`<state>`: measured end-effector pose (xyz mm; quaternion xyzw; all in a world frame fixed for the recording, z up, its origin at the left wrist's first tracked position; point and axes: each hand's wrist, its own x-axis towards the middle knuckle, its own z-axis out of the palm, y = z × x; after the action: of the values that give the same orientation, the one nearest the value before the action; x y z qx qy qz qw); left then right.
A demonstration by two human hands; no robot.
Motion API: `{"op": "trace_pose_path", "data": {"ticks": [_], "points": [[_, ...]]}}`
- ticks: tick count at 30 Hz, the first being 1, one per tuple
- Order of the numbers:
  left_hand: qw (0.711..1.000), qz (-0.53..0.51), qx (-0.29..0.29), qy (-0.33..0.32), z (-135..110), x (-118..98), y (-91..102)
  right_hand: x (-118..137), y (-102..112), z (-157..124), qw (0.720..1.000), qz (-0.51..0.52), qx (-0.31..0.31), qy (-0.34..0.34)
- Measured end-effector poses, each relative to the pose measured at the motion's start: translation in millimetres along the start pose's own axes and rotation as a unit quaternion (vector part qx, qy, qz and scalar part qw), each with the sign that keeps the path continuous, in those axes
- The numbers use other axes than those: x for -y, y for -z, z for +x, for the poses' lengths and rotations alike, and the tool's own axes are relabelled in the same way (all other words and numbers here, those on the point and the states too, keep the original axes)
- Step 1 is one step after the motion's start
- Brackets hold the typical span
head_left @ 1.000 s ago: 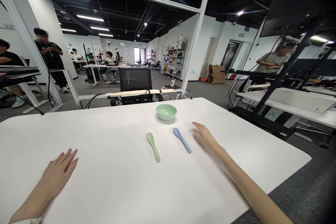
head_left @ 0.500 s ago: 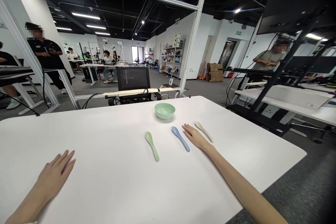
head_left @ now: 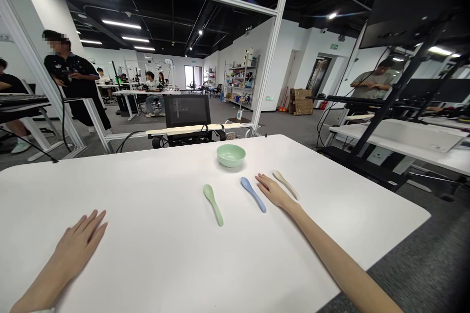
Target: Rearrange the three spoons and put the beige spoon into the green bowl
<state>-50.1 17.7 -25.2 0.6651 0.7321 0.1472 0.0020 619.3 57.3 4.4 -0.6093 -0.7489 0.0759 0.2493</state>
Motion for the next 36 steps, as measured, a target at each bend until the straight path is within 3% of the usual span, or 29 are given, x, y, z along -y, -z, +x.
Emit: {"op": "trace_pose_path", "data": {"ticks": [4,7,11,15,20,23,27,31,36], "points": [[1.000,-0.001,0.008,-0.007,-0.9,1.3,-0.3,2.8,3.3,-0.6,1.000,-0.017,-0.011,0.003],[1.000,0.000,0.005,-0.013,-0.1,3.0,-1.6,-1.0,16.5,-2.1,0.996,-0.054,-0.063,-0.012],[1.000,-0.002,0.002,-0.009,0.8,3.2,-2.5,-19.2,40.8,-9.6,0.982,-0.104,-0.126,-0.097],[1.000,-0.004,0.003,-0.007,-0.2,1.0,-1.2,-37.1,51.7,-25.4,0.969,-0.109,-0.121,-0.184],[1.000,-0.002,-0.013,-0.006,-0.5,-0.1,-0.8,-37.7,54.5,-31.8,0.966,-0.043,-0.140,-0.212],[1.000,-0.002,-0.012,-0.006,0.8,0.8,-1.8,-23.9,65.6,-12.3,0.966,-0.019,-0.178,-0.186],[1.000,-0.001,-0.002,-0.002,1.2,1.4,-1.6,12.7,83.5,36.7,0.977,-0.003,-0.176,-0.119],[1.000,0.001,0.007,-0.005,-1.2,-2.8,2.1,57.8,82.9,87.9,0.991,-0.033,-0.109,-0.070],[1.000,-0.003,-0.005,0.002,-3.7,-7.0,3.4,94.4,59.4,132.0,0.991,-0.107,-0.025,-0.080]]}}
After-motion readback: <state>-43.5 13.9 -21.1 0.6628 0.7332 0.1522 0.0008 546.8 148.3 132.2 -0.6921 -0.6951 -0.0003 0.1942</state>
